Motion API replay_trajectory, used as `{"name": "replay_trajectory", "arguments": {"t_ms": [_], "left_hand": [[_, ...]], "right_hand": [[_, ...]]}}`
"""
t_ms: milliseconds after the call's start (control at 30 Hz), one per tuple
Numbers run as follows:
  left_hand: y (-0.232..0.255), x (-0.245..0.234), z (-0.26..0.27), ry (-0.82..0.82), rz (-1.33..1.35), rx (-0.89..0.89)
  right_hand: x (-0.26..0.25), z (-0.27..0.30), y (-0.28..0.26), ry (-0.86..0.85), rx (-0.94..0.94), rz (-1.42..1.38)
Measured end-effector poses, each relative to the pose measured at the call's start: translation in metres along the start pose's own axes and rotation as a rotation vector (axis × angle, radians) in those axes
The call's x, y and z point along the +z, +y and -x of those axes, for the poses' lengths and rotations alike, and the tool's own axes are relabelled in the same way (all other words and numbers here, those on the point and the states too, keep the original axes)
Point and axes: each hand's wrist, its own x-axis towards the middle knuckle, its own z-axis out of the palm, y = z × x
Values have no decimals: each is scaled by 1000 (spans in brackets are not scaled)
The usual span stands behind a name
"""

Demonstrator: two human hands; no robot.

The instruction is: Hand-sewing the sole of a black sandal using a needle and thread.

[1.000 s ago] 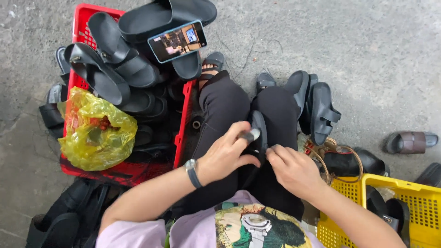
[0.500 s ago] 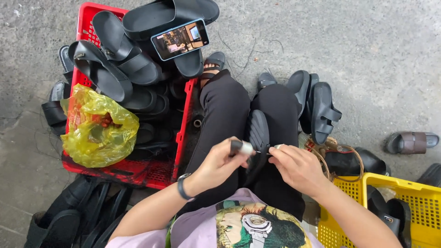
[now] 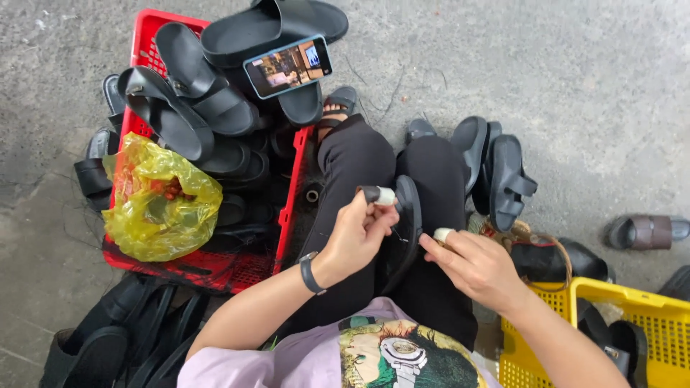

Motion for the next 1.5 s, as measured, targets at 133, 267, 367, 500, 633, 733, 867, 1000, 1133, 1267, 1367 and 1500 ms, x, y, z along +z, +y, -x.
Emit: {"name": "replay_trajectory", "arguments": {"t_ms": [133, 267, 367, 500, 633, 733, 867, 1000, 1133, 1267, 1367, 1500], "left_hand": [[7, -3, 11, -40, 16, -42], [10, -1, 25, -62, -22, -104], [24, 2, 25, -86, -131, -82], [12, 6, 38, -160, -312, 47], [35, -3, 21, -89, -194, -15], [24, -6, 14, 57, -315, 93], [19, -3, 13, 28, -114, 59], [11, -4, 27, -51, 94, -29], [21, -8, 23, 55, -64, 111], [19, -1, 26, -188, -498, 358], [15, -1, 24, -221, -528, 409], [13, -3, 29, -72, -347, 330]], "right_hand": [[-4, -1, -3, 18, 60, -53], [2, -4, -9, 63, 85, -36], [3, -9, -12, 88, 80, -7], [-1, -6, -13, 83, 90, 31], [-6, -11, -15, 63, 85, 53], [-3, -9, -12, 85, 51, 22], [1, -5, -10, 63, 83, 31], [3, -3, -11, 87, 111, 21], [-5, -1, -12, 1, 123, 50], [-28, 12, -12, -656, 365, 266], [-62, 31, -5, -625, 775, 9], [-50, 64, -5, -293, 918, -226]]}}
